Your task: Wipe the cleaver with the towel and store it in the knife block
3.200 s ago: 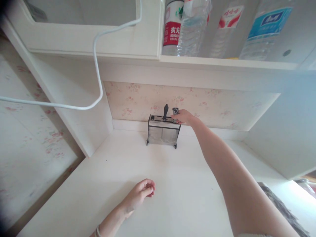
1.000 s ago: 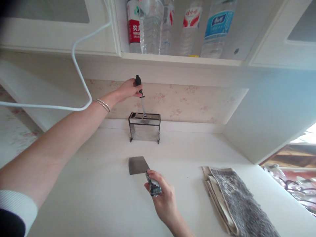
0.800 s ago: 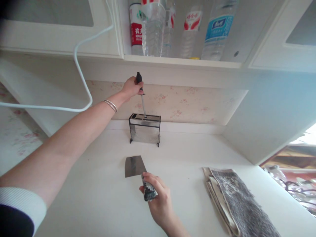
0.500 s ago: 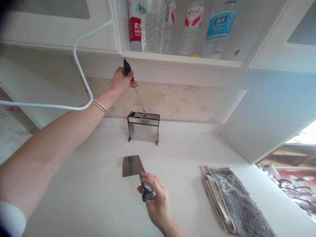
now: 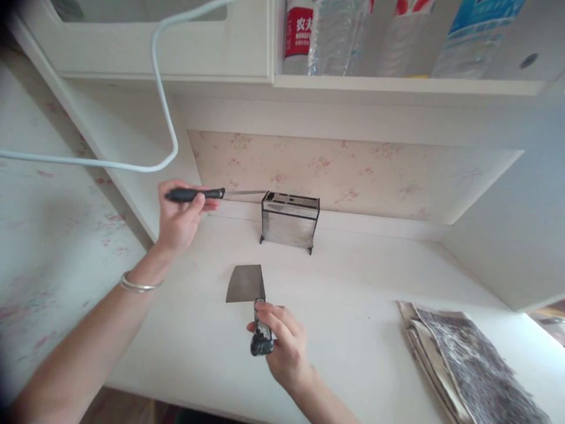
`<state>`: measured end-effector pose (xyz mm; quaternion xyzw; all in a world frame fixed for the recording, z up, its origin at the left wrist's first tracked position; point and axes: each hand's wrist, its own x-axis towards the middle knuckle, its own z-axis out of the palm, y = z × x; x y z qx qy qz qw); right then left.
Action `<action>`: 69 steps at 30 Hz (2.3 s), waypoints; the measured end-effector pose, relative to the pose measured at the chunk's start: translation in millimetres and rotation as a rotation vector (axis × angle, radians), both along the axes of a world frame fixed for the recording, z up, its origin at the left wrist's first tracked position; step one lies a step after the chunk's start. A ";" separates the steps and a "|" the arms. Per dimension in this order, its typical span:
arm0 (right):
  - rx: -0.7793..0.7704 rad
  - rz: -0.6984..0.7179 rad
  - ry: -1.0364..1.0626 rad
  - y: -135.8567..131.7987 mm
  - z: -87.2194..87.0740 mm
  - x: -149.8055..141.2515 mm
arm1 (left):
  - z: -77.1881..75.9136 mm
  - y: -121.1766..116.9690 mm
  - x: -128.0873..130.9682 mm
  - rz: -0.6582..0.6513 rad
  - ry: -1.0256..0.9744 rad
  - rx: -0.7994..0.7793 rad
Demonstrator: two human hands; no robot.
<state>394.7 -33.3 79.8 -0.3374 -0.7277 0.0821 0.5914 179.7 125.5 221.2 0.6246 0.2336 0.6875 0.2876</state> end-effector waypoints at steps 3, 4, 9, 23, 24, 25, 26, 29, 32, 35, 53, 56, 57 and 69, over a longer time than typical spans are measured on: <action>0.074 0.037 -0.075 3.8 -0.4 -15.2 | -41.2 -43.5 -36.1 0.158 0.191 0.124; 0.108 0.050 -0.110 5.2 -1.9 -20.4 | -56.0 -55.7 -49.1 0.199 0.294 0.164; 0.250 0.100 -0.341 11.9 -18.4 -47.1 | -129.9 -102.8 -108.3 0.372 0.704 0.334; 0.236 0.190 -0.626 16.0 -40.4 -95.7 | -204.4 -173.7 -154.5 0.486 0.475 -0.189; 0.211 0.186 -0.640 15.9 -41.6 -98.2 | -205.6 -176.1 -156.4 0.533 0.533 -0.184; 0.181 0.181 -0.652 15.9 -43.0 -101.0 | -206.7 -178.6 -158.6 0.588 0.611 -0.165; 0.148 0.174 -0.662 16.1 -44.7 -103.8 | -207.8 -181.3 -160.9 0.645 0.700 -0.139; 0.045 0.164 -0.710 17.2 -50.3 -112.7 | -211.3 -188.8 -167.1 0.776 0.909 -0.049; -0.045 0.200 -0.798 19.3 -54.3 -120.8 | -216.8 -194.3 -171.0 0.804 0.986 -0.005; -0.122 0.232 -0.895 21.6 -52.9 -128.3 | -223.9 -197.7 -174.0 0.803 1.026 0.010; -0.193 0.355 -1.009 34.9 -30.2 -148.2 | -233.1 -183.2 -188.3 0.741 1.062 -0.234; -0.224 0.391 -0.962 39.2 -34.0 -147.0 | -229.0 -183.3 -188.1 0.718 1.042 -0.302; -0.235 0.408 -0.943 40.6 -35.6 -146.7 | -228.0 -183.0 -187.6 0.727 1.030 -0.314; -0.273 0.559 -0.881 46.4 -42.0 -140.7 | -222.3 -175.7 -183.9 0.754 1.015 -0.387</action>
